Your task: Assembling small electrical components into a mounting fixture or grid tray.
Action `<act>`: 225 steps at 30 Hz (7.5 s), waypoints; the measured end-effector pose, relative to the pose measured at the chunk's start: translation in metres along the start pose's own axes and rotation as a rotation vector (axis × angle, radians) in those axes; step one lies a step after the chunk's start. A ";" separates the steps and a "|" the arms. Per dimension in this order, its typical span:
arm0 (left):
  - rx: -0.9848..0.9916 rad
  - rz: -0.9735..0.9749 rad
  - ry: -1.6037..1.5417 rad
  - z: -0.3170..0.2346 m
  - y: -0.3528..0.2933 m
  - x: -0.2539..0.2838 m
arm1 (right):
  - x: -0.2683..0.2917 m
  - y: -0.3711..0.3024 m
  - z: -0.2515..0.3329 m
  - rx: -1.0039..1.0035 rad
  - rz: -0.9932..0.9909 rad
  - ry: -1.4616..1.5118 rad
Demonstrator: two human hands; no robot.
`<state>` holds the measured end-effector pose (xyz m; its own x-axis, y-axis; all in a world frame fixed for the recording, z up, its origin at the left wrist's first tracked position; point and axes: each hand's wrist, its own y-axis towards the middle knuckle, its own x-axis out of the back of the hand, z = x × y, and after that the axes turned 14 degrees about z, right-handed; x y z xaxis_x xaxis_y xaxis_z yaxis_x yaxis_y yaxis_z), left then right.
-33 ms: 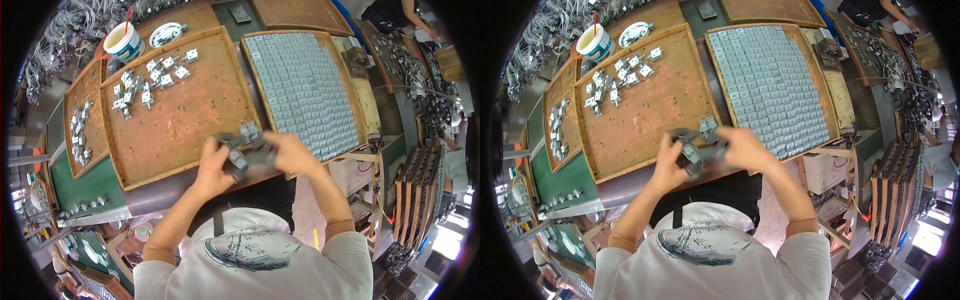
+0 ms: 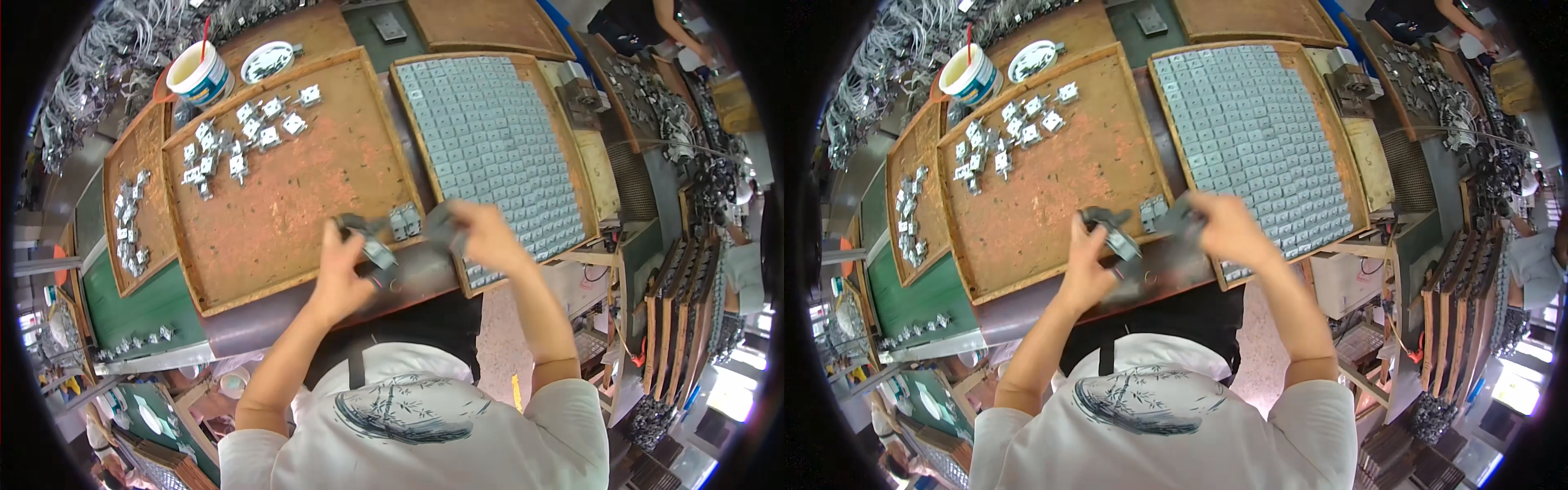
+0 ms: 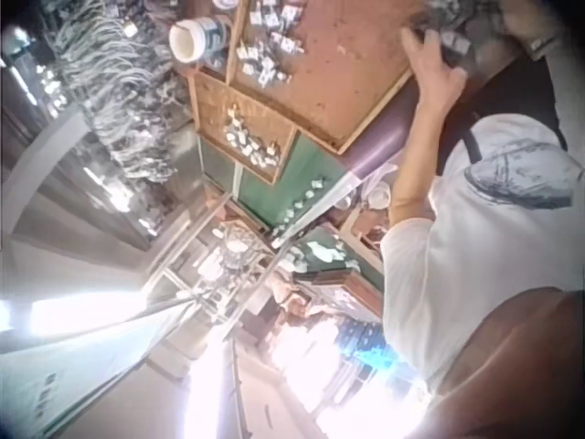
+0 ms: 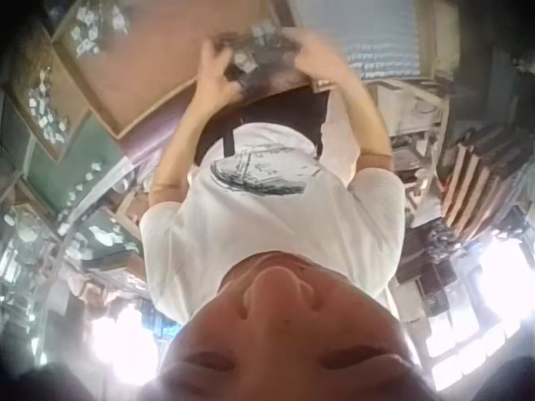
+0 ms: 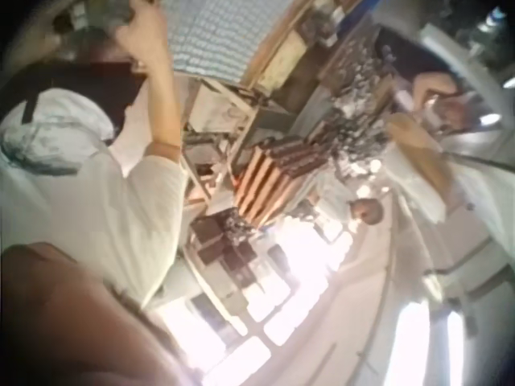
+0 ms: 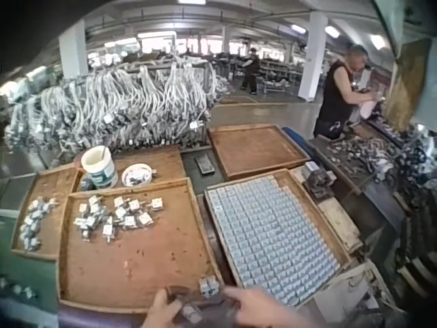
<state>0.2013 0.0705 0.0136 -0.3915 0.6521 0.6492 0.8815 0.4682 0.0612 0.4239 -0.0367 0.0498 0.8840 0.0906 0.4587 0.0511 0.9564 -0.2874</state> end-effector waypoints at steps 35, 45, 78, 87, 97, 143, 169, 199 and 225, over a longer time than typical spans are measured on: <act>0.823 -0.474 0.202 0.174 0.046 0.116 | 0.130 0.076 -0.098 0.229 -0.524 0.773; 0.338 -0.466 -1.150 0.090 -0.019 0.085 | -0.027 0.029 0.001 0.124 -0.307 0.705; 0.025 -0.185 -0.178 -0.034 -0.053 0.001 | -0.096 -0.023 0.062 0.343 -0.205 -0.379; -0.251 -0.145 -0.071 -0.031 -0.048 -0.003 | -0.072 -0.018 0.039 0.246 0.196 -0.020; 0.041 0.031 0.044 0.006 0.001 0.015 | -0.004 -0.001 -0.014 -0.099 -0.036 -0.009; 0.161 -0.396 -1.532 0.062 0.048 0.067 | -0.025 -0.003 -0.047 0.206 -0.492 0.936; 0.164 -0.040 -0.285 -0.058 -0.058 0.010 | -0.097 -0.025 0.054 0.366 -0.367 -0.505; 0.367 0.270 -0.619 0.080 0.005 0.008 | 0.209 0.047 -0.198 -0.296 -0.931 -0.149; 1.534 -0.345 0.631 0.152 -0.237 0.159 | 0.130 0.062 -0.132 0.301 -0.600 0.790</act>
<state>-0.1096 0.1537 -0.0127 -0.0039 0.2592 0.9658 -0.4129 0.8792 -0.2376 0.6037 -0.0021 -0.0197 0.8100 -0.5275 -0.2561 0.5613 0.8239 0.0781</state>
